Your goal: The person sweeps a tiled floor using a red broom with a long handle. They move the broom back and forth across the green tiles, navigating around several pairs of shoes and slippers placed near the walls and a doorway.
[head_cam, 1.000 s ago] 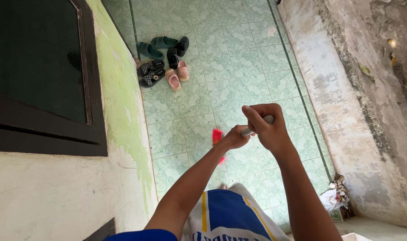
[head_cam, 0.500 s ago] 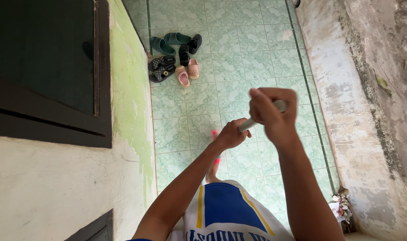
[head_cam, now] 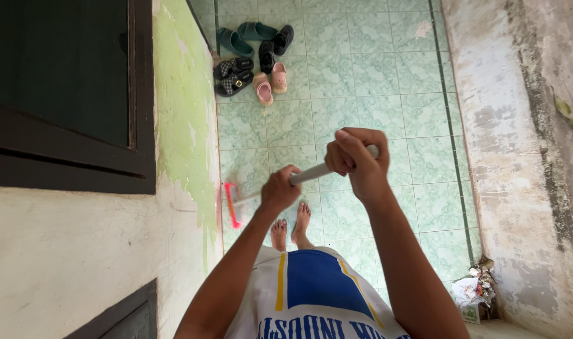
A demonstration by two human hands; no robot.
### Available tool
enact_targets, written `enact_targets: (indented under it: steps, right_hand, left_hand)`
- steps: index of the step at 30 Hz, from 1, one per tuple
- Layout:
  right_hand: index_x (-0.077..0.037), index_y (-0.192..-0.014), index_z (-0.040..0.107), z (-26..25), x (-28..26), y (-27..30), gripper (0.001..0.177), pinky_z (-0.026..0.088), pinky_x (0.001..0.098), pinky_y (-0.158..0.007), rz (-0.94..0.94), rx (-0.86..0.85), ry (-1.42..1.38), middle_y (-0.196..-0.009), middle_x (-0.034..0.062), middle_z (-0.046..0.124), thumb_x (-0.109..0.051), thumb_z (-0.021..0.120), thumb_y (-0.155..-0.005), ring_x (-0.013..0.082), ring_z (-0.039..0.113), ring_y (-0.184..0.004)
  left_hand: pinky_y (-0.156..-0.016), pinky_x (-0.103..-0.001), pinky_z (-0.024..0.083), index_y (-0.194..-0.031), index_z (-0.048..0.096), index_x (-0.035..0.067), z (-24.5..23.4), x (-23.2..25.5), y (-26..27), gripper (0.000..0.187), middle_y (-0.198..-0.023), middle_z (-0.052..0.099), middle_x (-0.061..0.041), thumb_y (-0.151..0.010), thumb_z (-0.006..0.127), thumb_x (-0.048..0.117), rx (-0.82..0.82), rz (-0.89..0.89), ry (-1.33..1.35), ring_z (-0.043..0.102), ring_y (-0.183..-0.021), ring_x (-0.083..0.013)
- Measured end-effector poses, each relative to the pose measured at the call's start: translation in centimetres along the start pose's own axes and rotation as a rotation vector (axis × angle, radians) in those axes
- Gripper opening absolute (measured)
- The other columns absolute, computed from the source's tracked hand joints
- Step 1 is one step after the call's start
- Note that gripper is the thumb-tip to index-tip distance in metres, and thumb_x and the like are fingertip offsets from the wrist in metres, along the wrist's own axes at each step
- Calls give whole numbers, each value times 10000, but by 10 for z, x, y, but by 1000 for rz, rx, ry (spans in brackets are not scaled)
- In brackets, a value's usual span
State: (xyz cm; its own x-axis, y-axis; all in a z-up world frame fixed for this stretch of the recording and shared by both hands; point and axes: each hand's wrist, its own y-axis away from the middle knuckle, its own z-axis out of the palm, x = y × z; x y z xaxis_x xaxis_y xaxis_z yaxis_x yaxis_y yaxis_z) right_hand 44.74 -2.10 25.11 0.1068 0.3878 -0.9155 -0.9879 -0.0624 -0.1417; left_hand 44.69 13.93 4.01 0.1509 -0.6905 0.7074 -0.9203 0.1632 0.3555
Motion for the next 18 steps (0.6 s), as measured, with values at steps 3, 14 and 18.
enact_targets:
  steps: [3, 14, 18]
  right_hand:
    - [-112, -597, 377, -3, 13, 0, 472, 312, 312, -474, 8, 26, 58, -508, 3, 360, -43, 501, -1048, 107, 343, -444]
    - [-115, -553, 432, -24, -20, 24, 505, 297, 306, -434, 77, 221, 203, -502, -10, 350, -59, 555, -1039, 114, 367, -432]
    - [-123, -555, 379, -36, -53, 35, 533, 281, 289, -449, 57, 237, 370, -502, -23, 325, -67, 542, -1060, 96, 338, -436]
  left_hand:
    - [-784, -471, 575, -1048, 730, 211, -1, -15, -8, 213, -911, 774, -99, -866, 619, 202, 31, -46, -41, 747, -901, -332]
    - [-789, -435, 565, -1025, 717, 193, 62, 23, -16, 240, -972, 771, -86, -855, 563, 122, -148, 158, 184, 733, -946, -311]
    - [-777, -418, 573, -1017, 696, 108, 112, 54, -27, 200, -933, 755, -118, -890, 548, 62, -210, 435, 373, 739, -900, -304]
